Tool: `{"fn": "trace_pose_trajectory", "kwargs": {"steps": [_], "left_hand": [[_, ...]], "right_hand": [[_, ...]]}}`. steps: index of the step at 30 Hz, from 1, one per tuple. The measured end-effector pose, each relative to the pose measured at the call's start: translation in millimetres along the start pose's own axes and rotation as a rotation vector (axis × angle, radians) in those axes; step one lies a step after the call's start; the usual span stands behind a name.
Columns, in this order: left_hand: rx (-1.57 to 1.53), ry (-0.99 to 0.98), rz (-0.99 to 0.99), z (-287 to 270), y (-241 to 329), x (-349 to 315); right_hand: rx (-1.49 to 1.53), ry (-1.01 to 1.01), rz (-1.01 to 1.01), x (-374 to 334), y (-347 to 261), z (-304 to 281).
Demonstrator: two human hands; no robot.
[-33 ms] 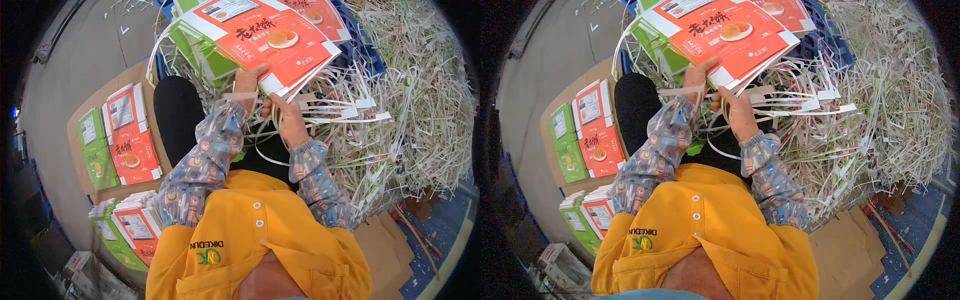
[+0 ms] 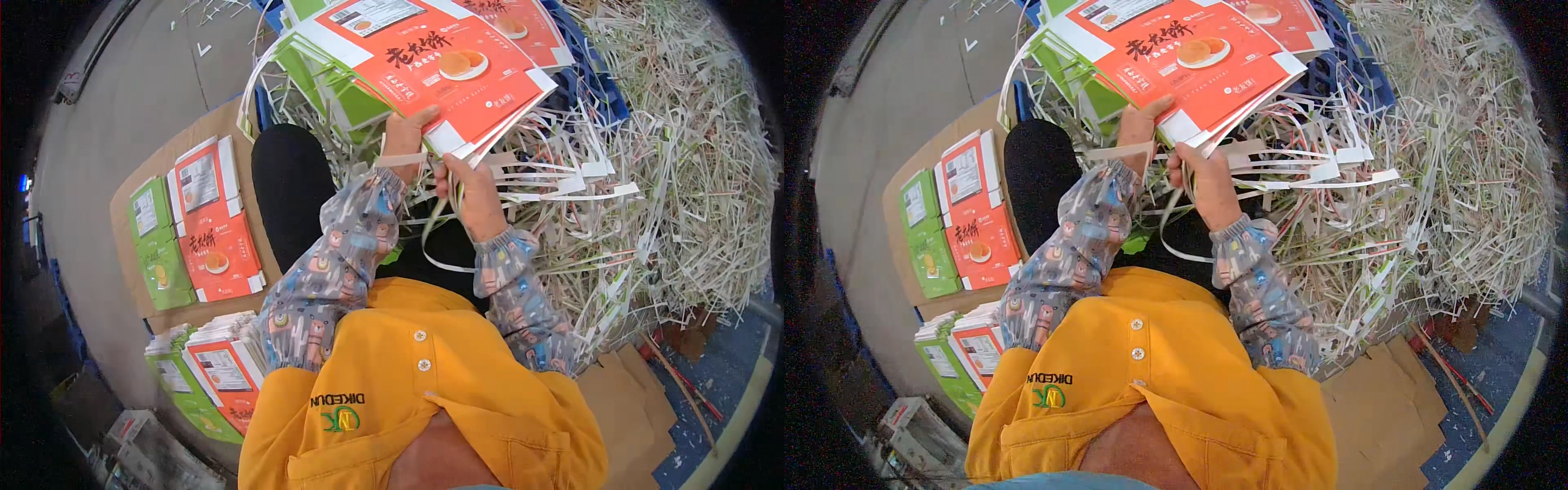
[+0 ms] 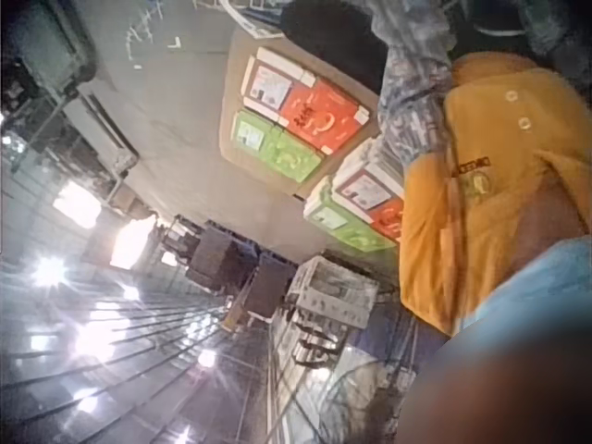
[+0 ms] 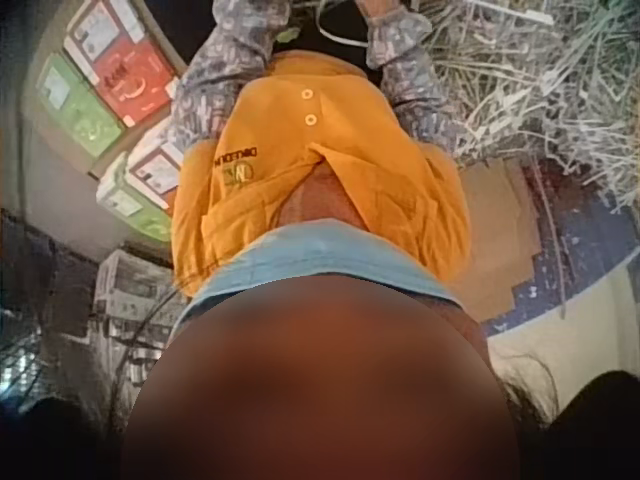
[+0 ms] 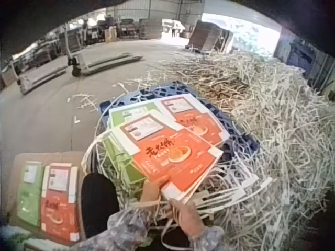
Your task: The person is sorting and stacking flat cardboard boxes or packaging materials in a factory or warehouse setting.
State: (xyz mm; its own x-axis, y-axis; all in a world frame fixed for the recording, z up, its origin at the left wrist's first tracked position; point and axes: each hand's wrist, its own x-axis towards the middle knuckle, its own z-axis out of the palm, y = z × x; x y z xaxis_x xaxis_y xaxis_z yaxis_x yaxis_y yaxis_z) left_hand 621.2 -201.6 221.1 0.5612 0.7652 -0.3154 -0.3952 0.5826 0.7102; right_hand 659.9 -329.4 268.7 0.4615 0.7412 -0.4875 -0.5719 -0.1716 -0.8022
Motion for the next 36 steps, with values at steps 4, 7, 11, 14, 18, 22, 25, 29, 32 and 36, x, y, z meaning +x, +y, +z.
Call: {"fn": "trace_pose_trajectory", "kwargs": {"steps": [4,7,11,14,18,22,25,29,32,36], "left_hand": [[-0.074,0.016,-0.038,6,-3,-8],[-0.112,0.014,-0.123,6,-9,-9],[-0.193,0.027,-0.185,12,-16,-12],[-0.198,0.022,-0.214,11,-19,-12],[-0.204,-0.003,-0.221,7,-24,-13],[-0.220,-0.016,-0.176,7,-31,-12],[-0.271,-0.041,-0.145,2,-38,-9],[-0.234,-0.042,-0.164,6,-34,-12],[-0.197,-0.076,-0.142,9,-29,-15],[-0.073,-0.034,-0.074,4,-30,-14]], "right_hand": [[-0.059,-0.023,0.014,-1,-6,-12],[-0.072,-0.008,0.051,-4,-16,-19],[-0.095,-0.019,0.109,-11,-26,-23],[-0.135,-0.021,0.116,-12,-25,-27],[-0.205,-0.038,0.151,-13,-26,-28],[-0.179,-0.010,0.170,-15,-27,-27],[-0.161,-0.024,0.192,-17,-27,-27],[-0.166,-0.022,0.141,-10,-16,-33],[-0.111,0.261,0.097,-6,-2,-27],[-0.301,0.350,-0.077,-1,6,-28]]}}
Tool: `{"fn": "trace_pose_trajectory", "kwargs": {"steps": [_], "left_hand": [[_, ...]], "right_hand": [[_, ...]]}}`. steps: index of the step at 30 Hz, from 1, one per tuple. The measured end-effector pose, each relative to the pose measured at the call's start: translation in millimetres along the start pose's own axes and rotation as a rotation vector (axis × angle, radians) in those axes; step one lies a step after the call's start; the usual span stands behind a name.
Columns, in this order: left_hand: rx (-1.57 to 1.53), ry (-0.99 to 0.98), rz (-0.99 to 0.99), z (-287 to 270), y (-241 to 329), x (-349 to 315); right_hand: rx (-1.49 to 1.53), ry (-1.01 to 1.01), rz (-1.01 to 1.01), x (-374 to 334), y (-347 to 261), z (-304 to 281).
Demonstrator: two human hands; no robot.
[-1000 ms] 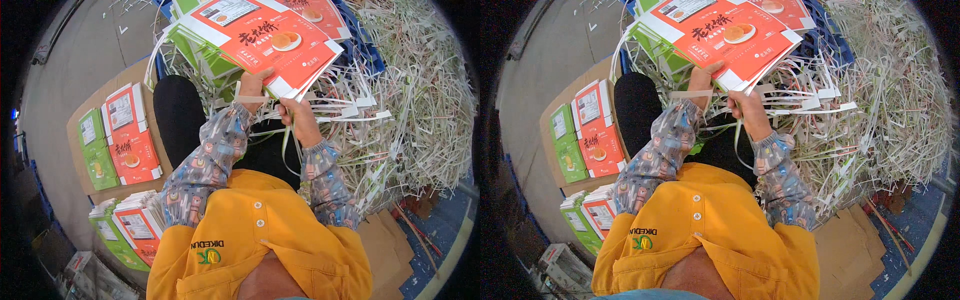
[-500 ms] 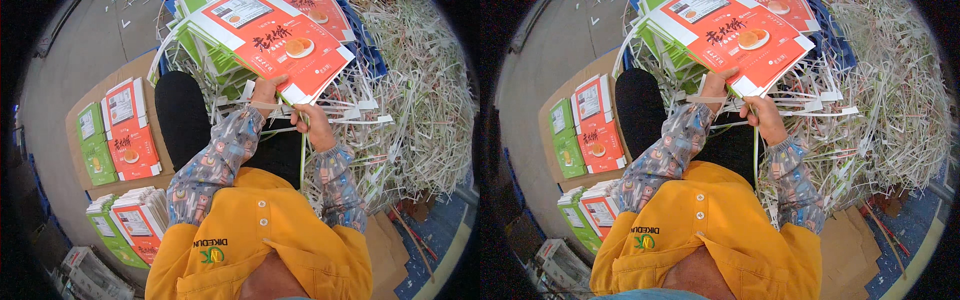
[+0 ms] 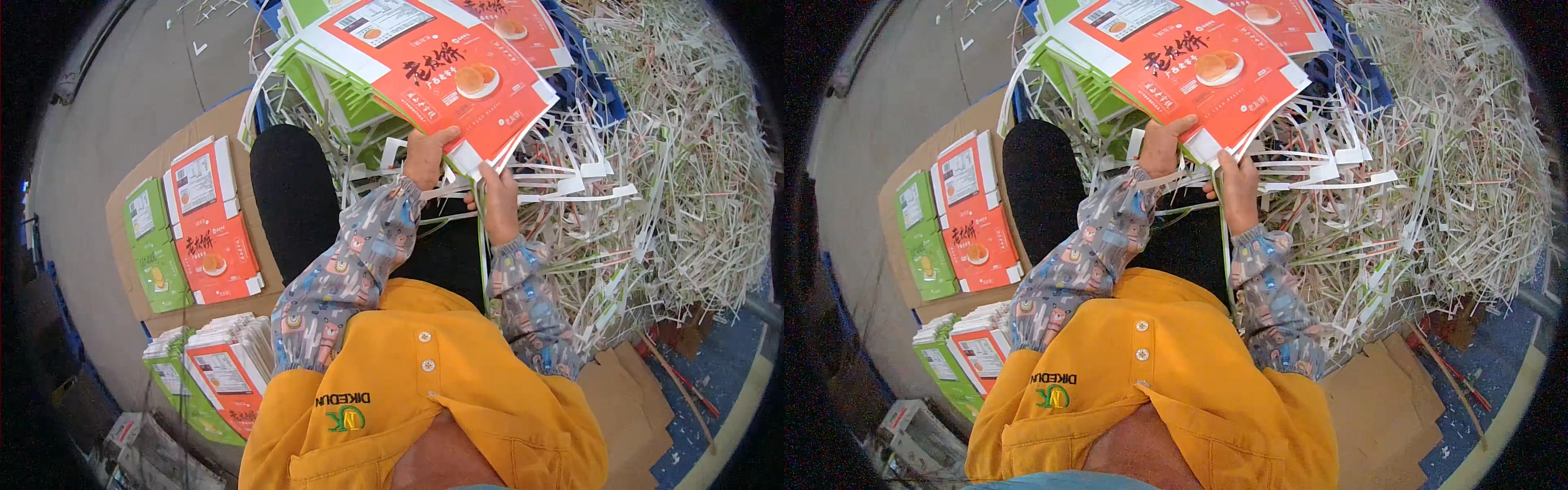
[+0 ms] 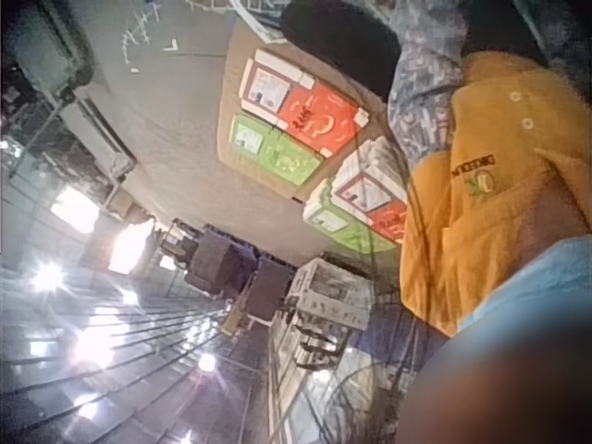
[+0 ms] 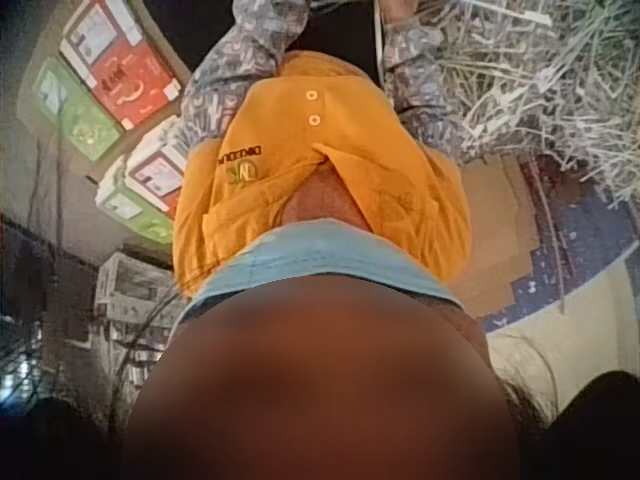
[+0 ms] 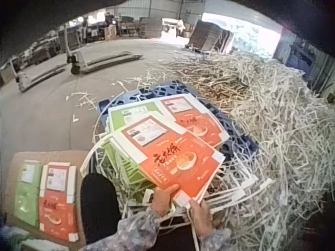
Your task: The person is sorting and stacking flat cardboard boxes or packaging materials in a factory or warehouse setting.
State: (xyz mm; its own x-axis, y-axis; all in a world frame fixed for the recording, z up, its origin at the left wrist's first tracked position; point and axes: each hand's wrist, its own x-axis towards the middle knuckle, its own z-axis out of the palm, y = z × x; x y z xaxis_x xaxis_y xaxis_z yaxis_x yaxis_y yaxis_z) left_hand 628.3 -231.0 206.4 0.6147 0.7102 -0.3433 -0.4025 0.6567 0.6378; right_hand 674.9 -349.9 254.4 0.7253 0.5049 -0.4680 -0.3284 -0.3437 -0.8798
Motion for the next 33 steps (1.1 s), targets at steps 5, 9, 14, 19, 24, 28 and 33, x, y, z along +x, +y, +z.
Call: {"fn": "trace_pose_trajectory", "kwargs": {"steps": [5,9,14,19,24,28,33], "left_hand": [[-0.005,0.029,-0.012,-7,-2,1],[-0.037,0.050,-0.034,-9,2,4],[-0.109,0.001,-0.009,-12,0,5],[0.044,-0.016,-0.177,-15,10,7],[-0.070,-0.029,-0.071,-20,1,6],[0.018,0.009,-0.013,-22,-1,9],[0.067,0.026,-0.059,-26,1,7]], "right_hand": [[-0.029,-0.064,-0.036,1,-2,-3],[0.145,-0.172,0.005,0,-9,-3],[-0.010,-0.177,-0.062,-3,-10,-5],[0.364,-0.104,0.054,18,13,-7],[0.402,-0.100,-0.079,35,14,-6],[0.323,-0.182,0.020,45,29,-29],[0.258,-0.033,0.026,41,18,-18]]}}
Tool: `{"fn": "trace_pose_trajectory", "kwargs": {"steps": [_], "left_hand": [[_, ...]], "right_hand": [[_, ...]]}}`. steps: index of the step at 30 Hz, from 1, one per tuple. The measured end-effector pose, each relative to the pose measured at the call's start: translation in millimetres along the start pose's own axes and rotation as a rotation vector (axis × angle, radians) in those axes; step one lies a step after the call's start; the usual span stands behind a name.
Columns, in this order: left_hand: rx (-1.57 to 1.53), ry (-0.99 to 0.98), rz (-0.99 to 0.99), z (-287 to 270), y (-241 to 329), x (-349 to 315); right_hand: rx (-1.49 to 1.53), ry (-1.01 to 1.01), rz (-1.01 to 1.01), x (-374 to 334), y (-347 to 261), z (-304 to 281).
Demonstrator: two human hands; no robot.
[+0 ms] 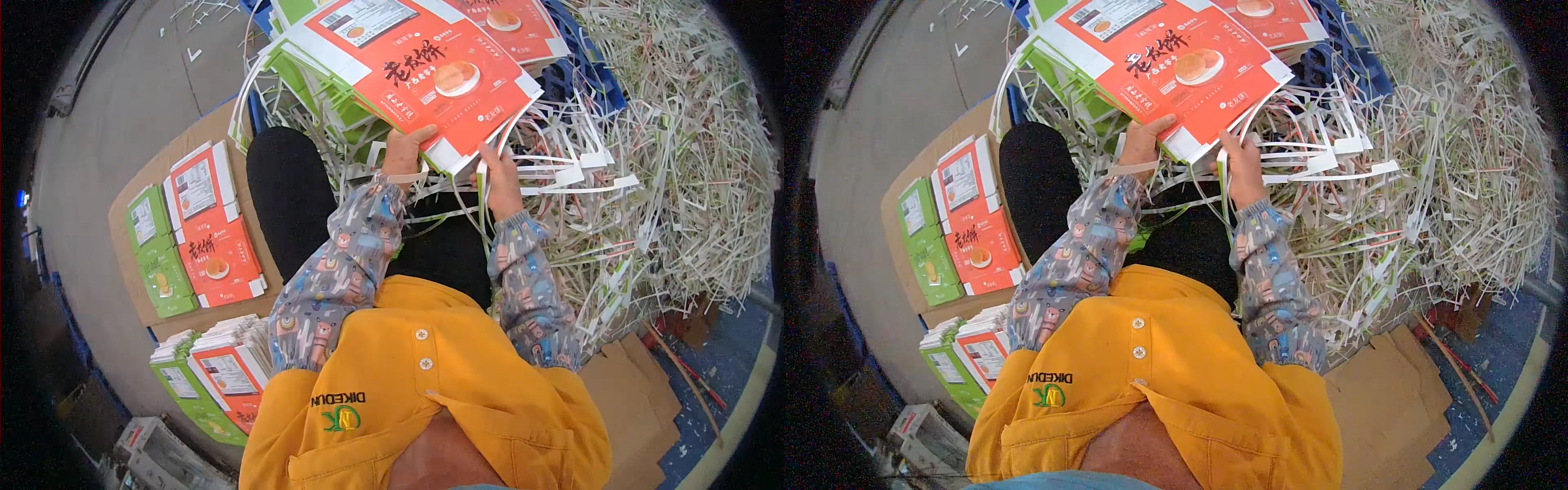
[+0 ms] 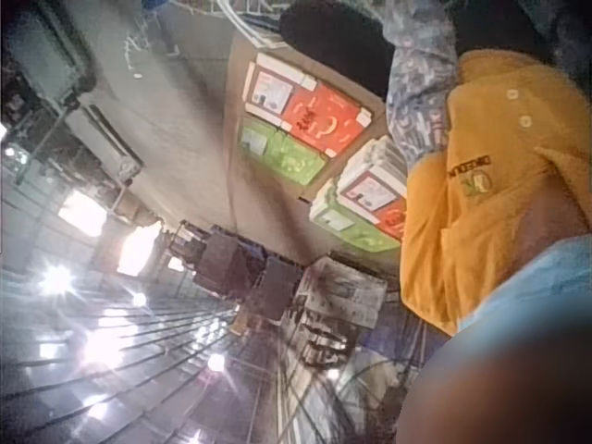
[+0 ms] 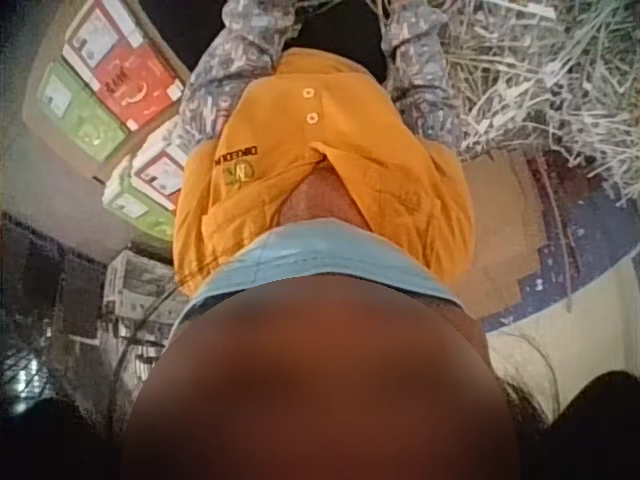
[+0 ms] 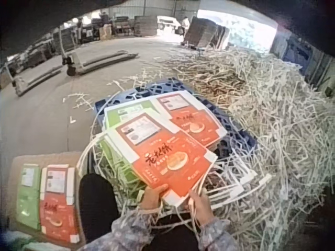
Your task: The person is sorting and stacking flat cardboard boxes or packaging materials in a factory or warehouse setting.
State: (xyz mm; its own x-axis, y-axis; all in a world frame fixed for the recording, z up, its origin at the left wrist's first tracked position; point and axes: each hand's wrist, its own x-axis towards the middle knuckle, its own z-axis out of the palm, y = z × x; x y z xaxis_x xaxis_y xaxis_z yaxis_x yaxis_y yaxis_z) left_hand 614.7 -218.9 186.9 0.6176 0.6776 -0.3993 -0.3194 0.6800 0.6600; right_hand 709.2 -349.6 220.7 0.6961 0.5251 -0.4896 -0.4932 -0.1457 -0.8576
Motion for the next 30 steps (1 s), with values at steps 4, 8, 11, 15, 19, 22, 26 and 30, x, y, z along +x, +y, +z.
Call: {"fn": "trace_pose_trajectory", "kwargs": {"steps": [4,8,11,15,19,22,26,30], "left_hand": [[-0.022,-0.025,0.062,-4,-7,5],[0.131,-0.006,0.103,-6,-10,3],[0.162,0.010,0.115,-5,-8,0],[0.138,-0.008,0.110,-6,-4,1],[0.044,0.064,0.093,-9,4,2],[0.044,0.118,0.081,-3,9,-1],[0.012,0.197,0.099,-21,33,11],[-0.096,0.140,0.116,-50,48,23]], "right_hand": [[-0.087,0.020,-0.025,14,8,-2],[-0.295,0.089,-0.203,29,22,-5],[-0.312,0.110,-0.211,30,23,-5],[-0.049,-0.010,0.064,10,5,8],[-0.053,-0.115,-0.022,0,-7,16],[-0.041,-0.118,-0.059,0,-6,14],[-0.415,0.044,-0.238,5,7,-14],[-0.645,0.137,-0.236,13,5,-44]]}}
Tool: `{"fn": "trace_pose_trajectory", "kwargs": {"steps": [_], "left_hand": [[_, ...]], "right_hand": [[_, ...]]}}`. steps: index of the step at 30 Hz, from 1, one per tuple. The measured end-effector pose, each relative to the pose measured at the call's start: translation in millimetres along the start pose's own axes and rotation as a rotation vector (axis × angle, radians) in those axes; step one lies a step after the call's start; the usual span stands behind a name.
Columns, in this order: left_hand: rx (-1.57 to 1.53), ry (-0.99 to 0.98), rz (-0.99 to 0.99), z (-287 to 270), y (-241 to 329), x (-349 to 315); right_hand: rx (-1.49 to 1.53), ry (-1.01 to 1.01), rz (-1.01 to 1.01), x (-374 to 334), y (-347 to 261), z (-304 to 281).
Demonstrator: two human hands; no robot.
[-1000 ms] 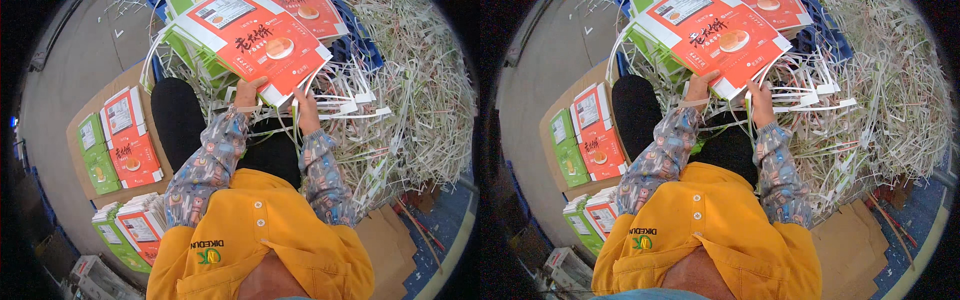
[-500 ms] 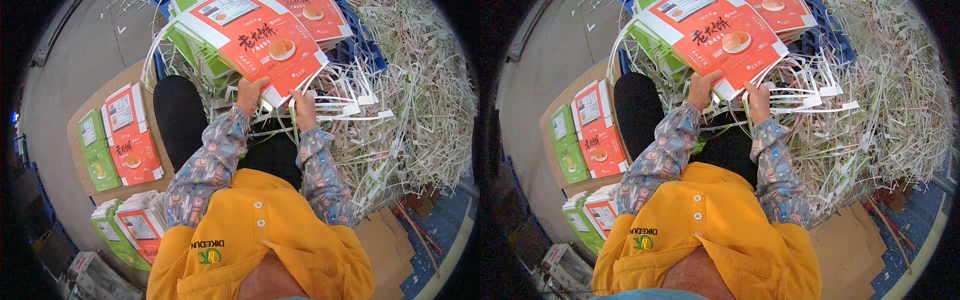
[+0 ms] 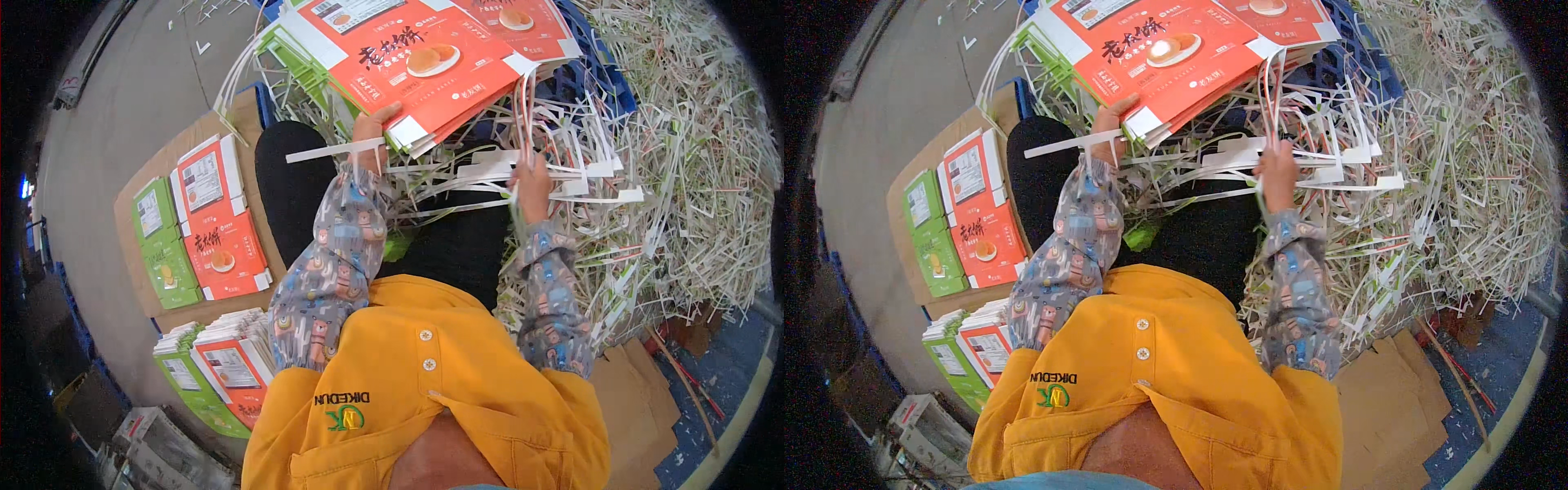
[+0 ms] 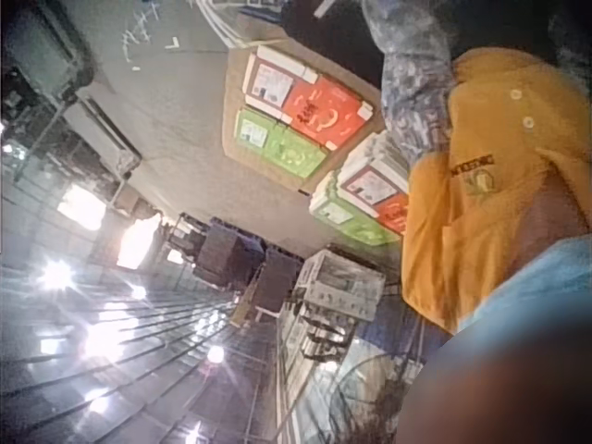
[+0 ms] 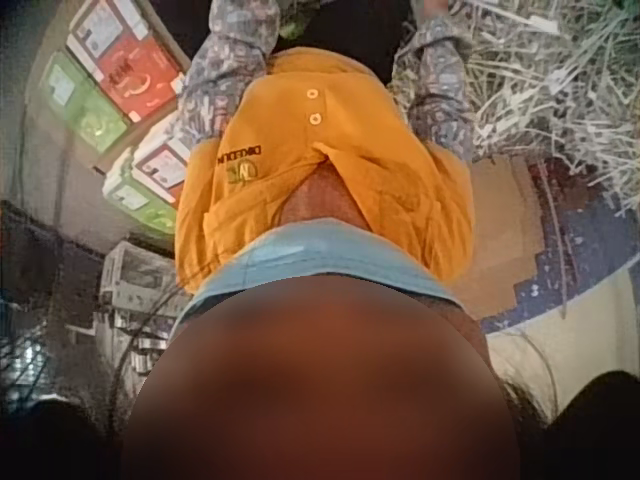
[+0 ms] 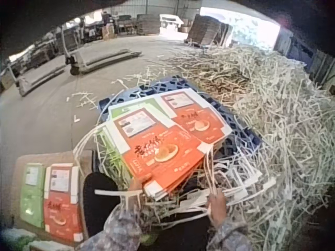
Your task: The person is sorting and stacking flat cardboard boxes or packaging materials in a factory or warehouse setting.
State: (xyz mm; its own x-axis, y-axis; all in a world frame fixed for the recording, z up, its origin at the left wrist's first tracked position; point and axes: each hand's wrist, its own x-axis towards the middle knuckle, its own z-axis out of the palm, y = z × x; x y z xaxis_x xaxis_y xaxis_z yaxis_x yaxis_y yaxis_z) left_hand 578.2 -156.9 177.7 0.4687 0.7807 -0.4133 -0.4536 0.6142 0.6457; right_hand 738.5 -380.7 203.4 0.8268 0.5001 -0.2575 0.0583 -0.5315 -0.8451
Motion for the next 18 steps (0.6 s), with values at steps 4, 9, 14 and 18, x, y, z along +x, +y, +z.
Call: {"fn": "trace_pose_trajectory", "kwargs": {"steps": [4,9,14,18], "left_hand": [[-0.050,-0.050,-0.232,8,21,-2],[-0.019,-0.211,-0.195,-5,28,-16],[0.180,-0.173,-0.165,8,21,-23],[0.094,-0.193,-0.129,29,4,-26]], "right_hand": [[-0.756,0.470,-0.365,121,138,-123],[-0.950,0.466,-0.249,134,74,-200],[-0.576,0.539,-0.955,45,-79,-99],[0.610,-0.279,0.031,-12,-46,-26]]}}
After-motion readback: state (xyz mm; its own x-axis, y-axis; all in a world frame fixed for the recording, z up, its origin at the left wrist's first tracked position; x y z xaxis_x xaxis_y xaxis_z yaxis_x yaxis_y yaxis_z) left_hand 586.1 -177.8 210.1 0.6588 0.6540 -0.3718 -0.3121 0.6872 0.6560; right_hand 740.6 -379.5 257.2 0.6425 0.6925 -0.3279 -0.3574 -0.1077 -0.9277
